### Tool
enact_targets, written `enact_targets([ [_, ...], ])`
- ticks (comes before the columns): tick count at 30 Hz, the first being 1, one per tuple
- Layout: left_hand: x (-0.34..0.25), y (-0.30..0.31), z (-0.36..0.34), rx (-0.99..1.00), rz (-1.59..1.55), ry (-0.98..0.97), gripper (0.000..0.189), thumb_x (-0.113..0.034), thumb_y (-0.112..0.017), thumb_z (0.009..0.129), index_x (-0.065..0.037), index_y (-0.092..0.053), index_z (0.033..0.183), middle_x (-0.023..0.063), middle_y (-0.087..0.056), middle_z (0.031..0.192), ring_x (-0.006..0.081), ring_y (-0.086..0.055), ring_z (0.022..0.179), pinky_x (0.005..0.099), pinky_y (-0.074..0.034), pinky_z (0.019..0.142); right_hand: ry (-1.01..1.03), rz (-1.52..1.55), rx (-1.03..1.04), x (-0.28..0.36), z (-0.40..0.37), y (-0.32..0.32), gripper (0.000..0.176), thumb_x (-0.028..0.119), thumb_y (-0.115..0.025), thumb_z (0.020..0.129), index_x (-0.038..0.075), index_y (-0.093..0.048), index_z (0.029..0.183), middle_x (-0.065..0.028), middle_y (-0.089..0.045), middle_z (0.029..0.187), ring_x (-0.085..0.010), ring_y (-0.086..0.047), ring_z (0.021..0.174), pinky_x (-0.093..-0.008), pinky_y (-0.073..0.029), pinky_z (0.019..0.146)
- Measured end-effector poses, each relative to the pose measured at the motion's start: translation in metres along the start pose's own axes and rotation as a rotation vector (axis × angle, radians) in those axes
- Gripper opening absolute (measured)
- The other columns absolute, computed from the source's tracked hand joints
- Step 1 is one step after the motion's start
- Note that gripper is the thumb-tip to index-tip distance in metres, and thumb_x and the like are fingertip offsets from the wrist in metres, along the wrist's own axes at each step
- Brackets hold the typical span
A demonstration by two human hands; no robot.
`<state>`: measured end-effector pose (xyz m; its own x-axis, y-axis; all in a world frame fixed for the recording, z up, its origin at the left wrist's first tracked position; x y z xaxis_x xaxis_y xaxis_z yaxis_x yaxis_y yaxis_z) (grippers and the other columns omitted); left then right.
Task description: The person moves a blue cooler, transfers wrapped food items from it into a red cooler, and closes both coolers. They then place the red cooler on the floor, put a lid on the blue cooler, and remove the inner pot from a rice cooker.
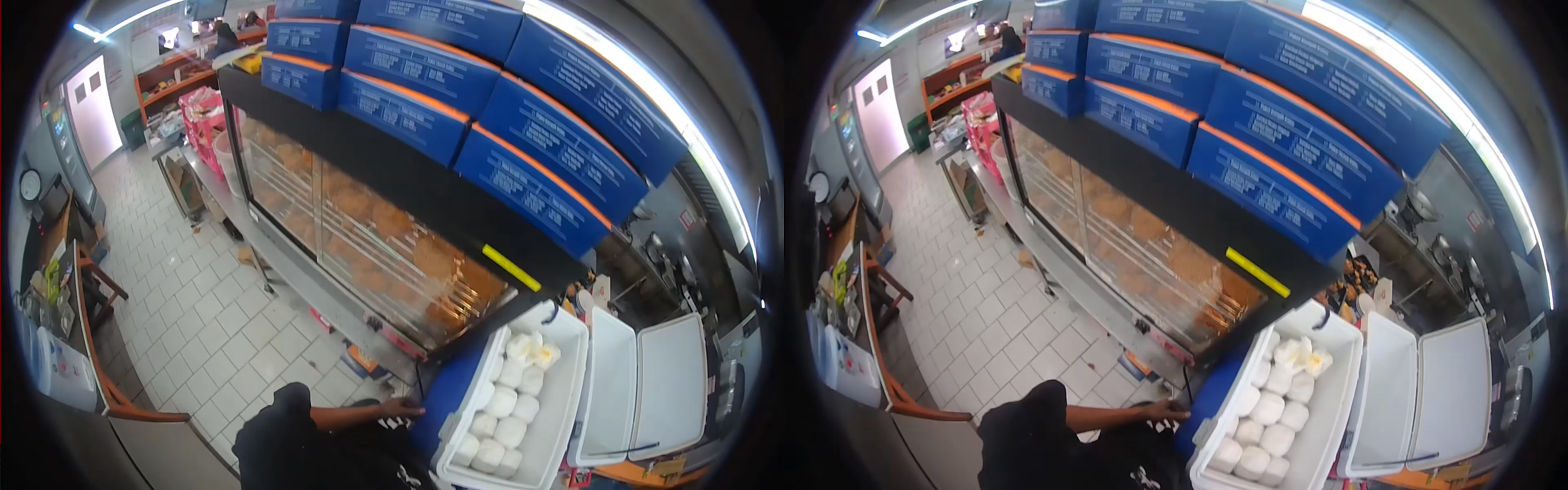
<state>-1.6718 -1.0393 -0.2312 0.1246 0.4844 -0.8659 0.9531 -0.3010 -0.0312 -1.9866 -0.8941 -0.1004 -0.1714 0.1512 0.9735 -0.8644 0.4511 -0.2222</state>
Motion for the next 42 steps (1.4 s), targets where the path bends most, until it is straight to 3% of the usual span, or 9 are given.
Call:
enact_targets([
  [3, 0.081, -0.011, 0.08, 0.002, -0.153, -0.076, 0.087, -0.079, -0.059, 0.074, -0.004, -0.064, 0.118, 0.0077, -0.068, 0.098, 0.0159, -0.065, 0.08, 0.0313, -0.053, 0.065, 0.038, 0.233, 0.153, -0.045, 0.033, 0.025, 0.102, 0.028, -0.08, 0.079, 0.004, -0.012, 0.151, -0.0209, -0.044, 0.141, -0.0218, -0.056, 0.097, -0.0365, -0.048, 0.087],
  [6, 0.053, -0.011, 0.071, -0.068, -0.174, -0.136, 0.066, -0.057, -0.055, 0.092, -0.002, -0.056, 0.127, 0.0104, -0.065, 0.105, 0.0188, -0.064, 0.079, 0.0324, -0.052, 0.07, -0.322, 1.018, 0.432, 0.013, 0.055, -0.049, 0.025, 0.028, -0.049, 0.101, 0.006, -0.058, 0.109, -0.0038, -0.065, 0.09, -0.0069, -0.041, 0.052, -0.0198, -0.037, 0.048],
  [7, 0.035, -0.018, 0.067, -0.102, -0.258, -0.146, 0.059, -0.05, -0.051, 0.096, -0.003, -0.051, 0.132, 0.0089, -0.065, 0.105, 0.0189, -0.064, 0.078, 0.0324, -0.052, 0.071, -0.462, 0.985, 0.128, 0.03, 0.058, -0.064, 0.023, 0.027, -0.048, 0.101, 0.007, -0.057, 0.108, -0.0034, -0.064, 0.087, -0.0074, -0.043, 0.054, -0.0203, -0.036, 0.047],
  [8, 0.043, -0.014, 0.088, -0.17, -0.276, -0.31, 0.058, -0.049, -0.051, 0.096, -0.005, -0.049, 0.134, 0.0079, -0.064, 0.107, 0.0183, -0.064, 0.081, 0.032, -0.051, 0.071, -0.307, 1.175, 0.538, 0.038, 0.073, -0.082, 0.024, 0.027, -0.048, 0.101, 0.007, -0.056, 0.112, -0.0058, -0.064, 0.093, -0.0101, -0.05, 0.062, -0.0213, -0.037, 0.047],
  [10, 0.058, 0.002, 0.118, -0.18, -0.542, -0.287, 0.052, -0.045, -0.051, 0.097, -0.007, -0.048, 0.133, 0.0053, -0.063, 0.11, 0.0165, -0.062, 0.088, 0.0311, -0.051, 0.072, -0.586, 0.907, -0.03, 0.044, 0.084, -0.096, 0.029, 0.03, -0.051, 0.1, 0.005, -0.058, 0.112, -0.0049, -0.067, 0.1, -0.0131, -0.061, 0.08, -0.029, -0.048, 0.068],
  [17, -0.001, 0.012, 0.148, -0.227, -0.42, -0.05, 0.054, -0.047, -0.056, 0.093, -0.014, -0.046, 0.134, 0.0024, -0.058, 0.121, 0.0169, -0.057, 0.105, 0.0377, -0.048, 0.082, -0.563, 1.209, 0.136, 0.061, 0.148, -0.15, 0.036, 0.025, -0.059, 0.097, 0.016, -0.042, 0.066, 0.0076, -0.025, 0.051, -0.0055, -0.024, 0.045, -0.0208, -0.025, 0.045],
  [26, -0.017, -0.015, 0.121, -0.455, -0.569, -0.416, 0.079, -0.065, -0.047, 0.091, -0.012, -0.029, 0.148, 0.008, -0.036, 0.15, 0.0254, -0.037, 0.134, 0.0472, -0.029, 0.109, -0.587, 1.168, 0.091, 0.034, 0.186, -0.161, 0.032, 0.027, -0.057, 0.098, 0.014, -0.047, 0.071, 0.0075, -0.024, 0.049, -0.0055, -0.022, 0.042, -0.0203, -0.026, 0.042],
  [35, -0.024, -0.052, 0.106, -0.433, 0.036, -0.672, 0.067, -0.012, -0.075, 0.08, 0.007, -0.039, 0.133, 0.0215, -0.055, 0.122, 0.0328, -0.051, 0.118, 0.0404, -0.036, 0.104, -0.56, 1.075, 0.003, 0.032, 0.191, -0.17, 0.046, 0.033, -0.049, 0.102, 0.015, -0.036, 0.061, 0.0059, -0.018, 0.048, -0.0073, -0.018, 0.043, -0.0213, -0.027, 0.043],
  [42, -0.067, -0.045, 0.097, -0.482, 0.039, -0.833, 0.105, -0.025, -0.077, 0.078, 0.002, -0.008, 0.152, 0.0221, -0.016, 0.158, 0.0329, -0.02, 0.146, 0.0381, -0.02, 0.116, -0.555, 1.009, 0.057, 0.026, 0.189, -0.179, 0.05, 0.037, -0.049, 0.101, 0.015, -0.03, 0.06, 0.0045, -0.018, 0.048, -0.01, -0.018, 0.043, -0.0222, -0.029, 0.045],
])
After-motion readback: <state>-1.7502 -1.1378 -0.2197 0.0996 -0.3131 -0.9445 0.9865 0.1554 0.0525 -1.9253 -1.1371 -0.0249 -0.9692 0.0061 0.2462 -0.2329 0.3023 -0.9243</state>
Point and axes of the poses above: each hand's wrist, its own z-axis towards the middle knuckle, its own y-axis out of the back of the hand, x = y × z, the point moved 4 cm from there along z, towards the middle knuckle
